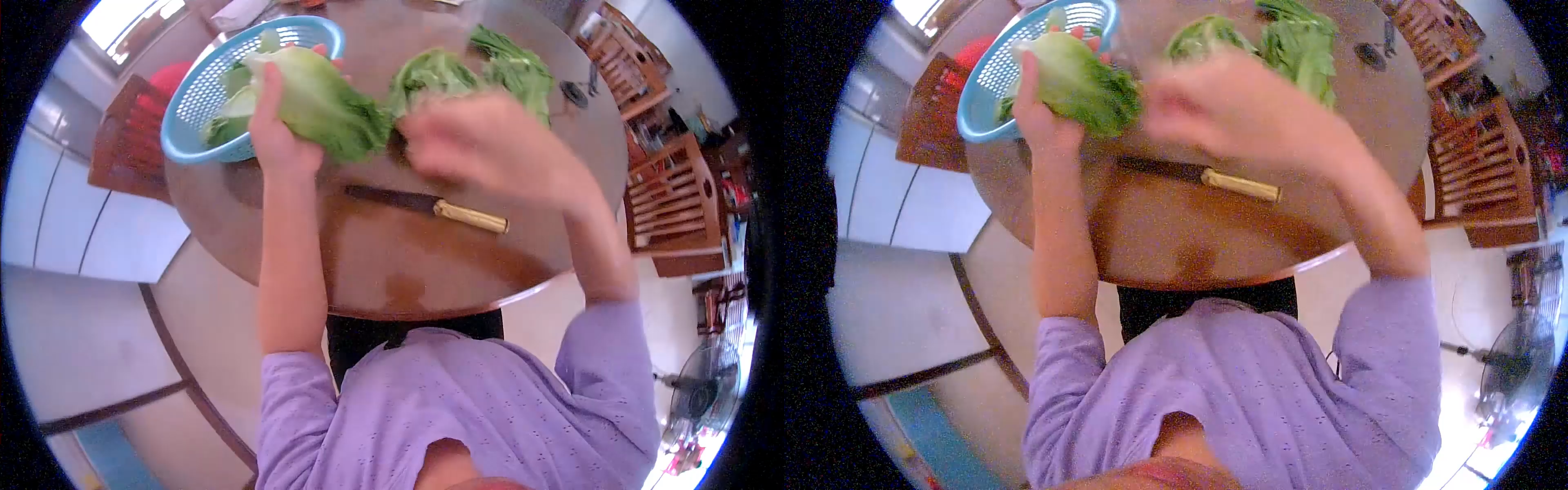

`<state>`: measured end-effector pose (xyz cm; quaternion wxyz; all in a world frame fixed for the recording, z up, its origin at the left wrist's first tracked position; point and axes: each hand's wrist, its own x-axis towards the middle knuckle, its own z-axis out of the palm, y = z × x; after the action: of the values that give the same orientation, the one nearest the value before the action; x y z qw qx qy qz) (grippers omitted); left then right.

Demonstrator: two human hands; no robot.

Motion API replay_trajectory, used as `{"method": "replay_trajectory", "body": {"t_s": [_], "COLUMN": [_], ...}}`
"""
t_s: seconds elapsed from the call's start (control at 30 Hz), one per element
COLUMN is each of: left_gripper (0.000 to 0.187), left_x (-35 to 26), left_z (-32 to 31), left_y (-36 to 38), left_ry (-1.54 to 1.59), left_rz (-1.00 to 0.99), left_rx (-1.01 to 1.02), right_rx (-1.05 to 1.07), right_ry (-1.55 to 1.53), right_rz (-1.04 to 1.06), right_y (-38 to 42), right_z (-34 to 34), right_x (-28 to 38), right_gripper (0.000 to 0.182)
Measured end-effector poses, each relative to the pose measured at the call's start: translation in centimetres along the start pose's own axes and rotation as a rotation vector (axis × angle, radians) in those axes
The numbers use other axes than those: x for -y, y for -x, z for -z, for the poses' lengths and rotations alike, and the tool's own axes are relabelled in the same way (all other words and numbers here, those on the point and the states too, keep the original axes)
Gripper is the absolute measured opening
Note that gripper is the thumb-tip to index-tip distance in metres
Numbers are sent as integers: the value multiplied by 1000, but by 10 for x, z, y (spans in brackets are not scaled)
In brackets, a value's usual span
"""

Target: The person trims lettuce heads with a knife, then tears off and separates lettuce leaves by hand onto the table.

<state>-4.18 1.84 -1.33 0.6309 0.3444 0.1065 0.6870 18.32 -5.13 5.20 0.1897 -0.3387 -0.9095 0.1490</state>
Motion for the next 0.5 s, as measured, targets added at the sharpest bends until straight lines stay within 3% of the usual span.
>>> {"method": "replay_trajectory", "body": {"t_s": [0.03,0.1,0.2,0.4,0.5], "left_gripper": [50,52,56,54,47], "left_x": [2,7,10,-2,-5], "left_z": [-1,-4,-1,-7,-10], "left_y": [-1,1,4,6,7], "left_ry": [22,45,62,-5,-63], "left_rz": [12,14,23,-27,-134], "left_rx": [18,14,21,10,41], "right_rx": [53,-109,-193,-285,-372], "right_ry": [27,219,266,311,175], "right_rz": [-98,-204,-287,-299,-442], "right_y": [26,63,85,93,96], "right_z": [-6,-37,-74,-98,-88], "right_x": [6,8,-7,-10,-7], "right_gripper": [30,30,31,25,22]}}
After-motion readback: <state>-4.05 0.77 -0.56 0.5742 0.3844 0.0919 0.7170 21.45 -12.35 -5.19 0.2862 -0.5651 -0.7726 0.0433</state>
